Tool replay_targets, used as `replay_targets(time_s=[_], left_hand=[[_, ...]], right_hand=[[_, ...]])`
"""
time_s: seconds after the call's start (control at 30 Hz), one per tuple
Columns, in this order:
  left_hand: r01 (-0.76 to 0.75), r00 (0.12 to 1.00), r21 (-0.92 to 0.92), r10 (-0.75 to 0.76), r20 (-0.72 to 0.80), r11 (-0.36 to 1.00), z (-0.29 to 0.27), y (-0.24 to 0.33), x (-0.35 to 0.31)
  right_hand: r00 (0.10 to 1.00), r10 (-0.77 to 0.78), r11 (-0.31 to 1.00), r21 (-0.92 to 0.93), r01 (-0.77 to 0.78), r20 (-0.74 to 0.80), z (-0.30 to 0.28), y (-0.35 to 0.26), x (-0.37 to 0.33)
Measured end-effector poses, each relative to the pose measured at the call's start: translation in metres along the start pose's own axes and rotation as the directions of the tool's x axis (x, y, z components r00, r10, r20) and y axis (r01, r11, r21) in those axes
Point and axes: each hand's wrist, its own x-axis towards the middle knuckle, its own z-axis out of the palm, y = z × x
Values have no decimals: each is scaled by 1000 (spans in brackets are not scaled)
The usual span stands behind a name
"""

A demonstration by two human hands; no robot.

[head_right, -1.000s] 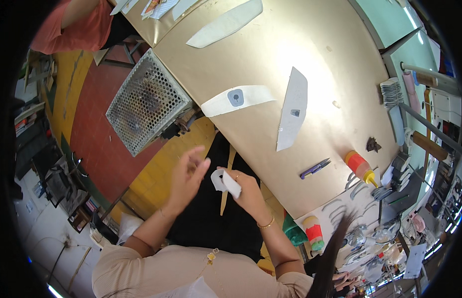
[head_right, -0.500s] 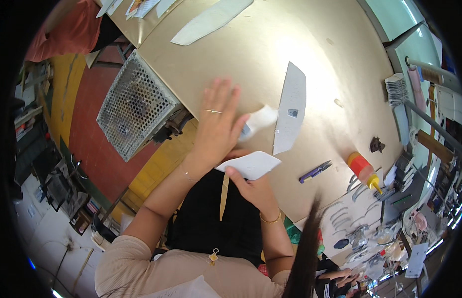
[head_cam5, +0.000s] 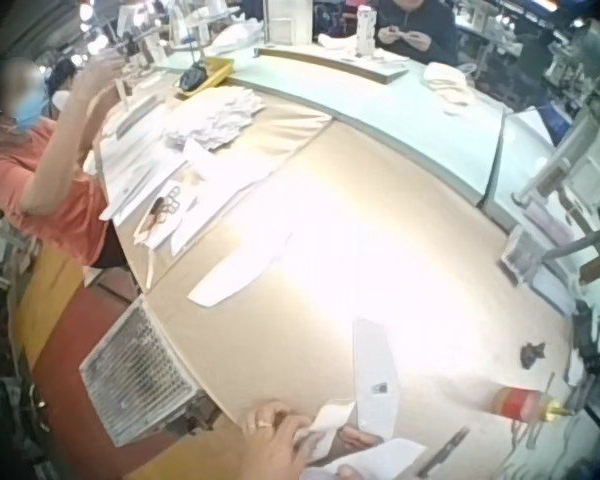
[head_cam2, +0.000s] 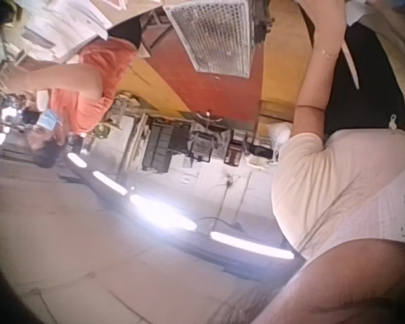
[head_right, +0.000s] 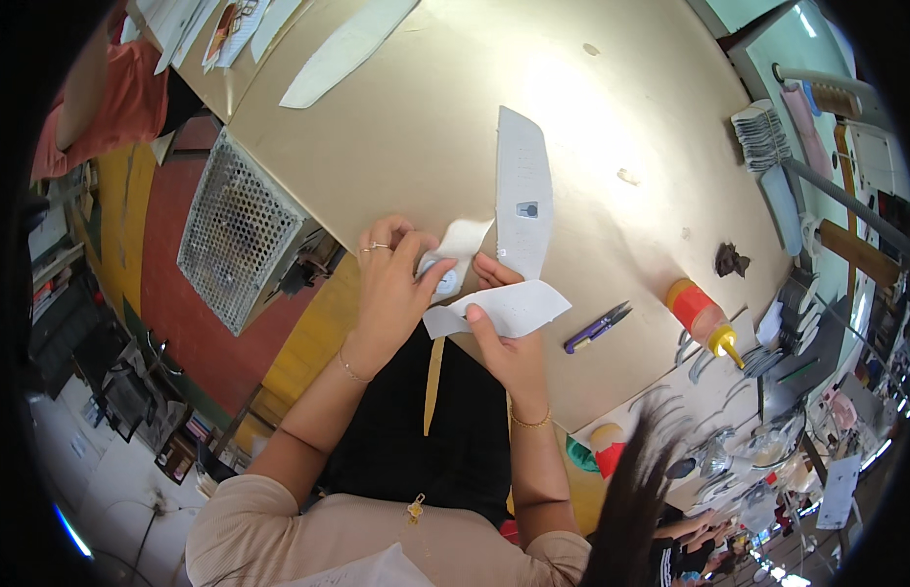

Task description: The person picks up a white fabric part, walks to a workstation, and uses scissors to trim the edges. She then folds the trimmed part and places it on the table.

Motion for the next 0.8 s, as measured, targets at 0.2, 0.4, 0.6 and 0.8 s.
replay_targets(time_s=[0.2,0.4,0.6,0.8], left_hand=[[236,969,-389,-187,160,890,8,2,15],[-108,830,-321,263,492,941,-12,4,73],[-346,492,-267,416,765,899,-17,16,103],[-371,428,-331,477,768,867,-7,20,110]], right_hand=[[980,-151,971,-205,123,-126,-20,-7,6],[946,-194,971,-186,148,-259,-60,-25,14],[1000,-16,999,52,16,1,-56,-21,33],[984,-124,980,140,142,-129,-73,-26,63]])
